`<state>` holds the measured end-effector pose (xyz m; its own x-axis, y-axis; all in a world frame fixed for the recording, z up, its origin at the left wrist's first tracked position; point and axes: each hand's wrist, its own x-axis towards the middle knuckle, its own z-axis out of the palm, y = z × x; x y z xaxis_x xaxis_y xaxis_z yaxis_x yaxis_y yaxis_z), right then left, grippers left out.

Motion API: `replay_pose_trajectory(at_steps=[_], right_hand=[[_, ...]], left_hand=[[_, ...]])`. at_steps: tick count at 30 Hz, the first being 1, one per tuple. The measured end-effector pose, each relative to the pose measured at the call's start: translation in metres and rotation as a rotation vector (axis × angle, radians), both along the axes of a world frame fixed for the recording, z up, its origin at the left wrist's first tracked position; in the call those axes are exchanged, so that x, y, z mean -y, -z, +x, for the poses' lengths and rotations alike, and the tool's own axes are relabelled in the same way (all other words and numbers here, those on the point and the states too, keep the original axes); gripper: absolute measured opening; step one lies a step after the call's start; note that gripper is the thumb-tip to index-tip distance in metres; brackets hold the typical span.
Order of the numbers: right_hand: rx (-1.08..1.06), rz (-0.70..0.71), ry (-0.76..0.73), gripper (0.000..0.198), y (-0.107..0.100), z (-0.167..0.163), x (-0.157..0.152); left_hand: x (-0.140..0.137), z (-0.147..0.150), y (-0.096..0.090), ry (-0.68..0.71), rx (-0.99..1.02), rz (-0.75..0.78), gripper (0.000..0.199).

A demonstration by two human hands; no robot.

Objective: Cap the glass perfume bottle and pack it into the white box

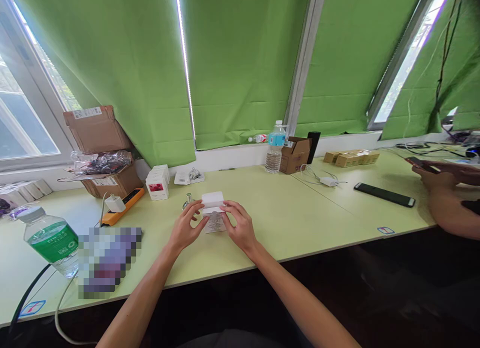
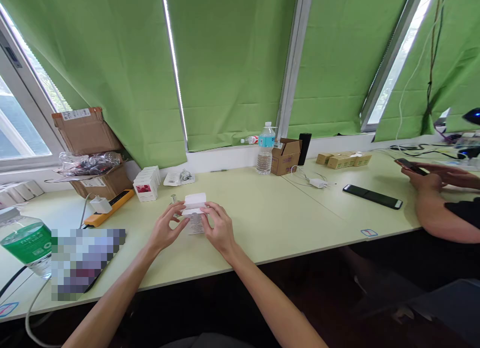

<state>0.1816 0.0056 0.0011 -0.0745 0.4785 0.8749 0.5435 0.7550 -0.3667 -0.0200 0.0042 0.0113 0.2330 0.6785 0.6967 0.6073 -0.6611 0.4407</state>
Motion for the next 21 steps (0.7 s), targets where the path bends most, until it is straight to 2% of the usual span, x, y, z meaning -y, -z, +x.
replay_pose_trajectory(at_steps=[13,18,21], right_hand=[[0.015,-0.005,-0.007,0.027,0.000,-0.001,0.001],[0.012,-0.007,-0.007,0.026,0.000,-0.001,0.002],[0.009,-0.018,-0.015,0.027,-0.001,-0.002,0.003]], left_hand=[[0.001,0.001,0.000,0.000,-0.029,-0.016,0.036],[-0.004,0.001,0.008,-0.007,0.030,-0.113,0.066],[-0.007,0.001,0.010,0.059,0.116,-0.201,0.083]])
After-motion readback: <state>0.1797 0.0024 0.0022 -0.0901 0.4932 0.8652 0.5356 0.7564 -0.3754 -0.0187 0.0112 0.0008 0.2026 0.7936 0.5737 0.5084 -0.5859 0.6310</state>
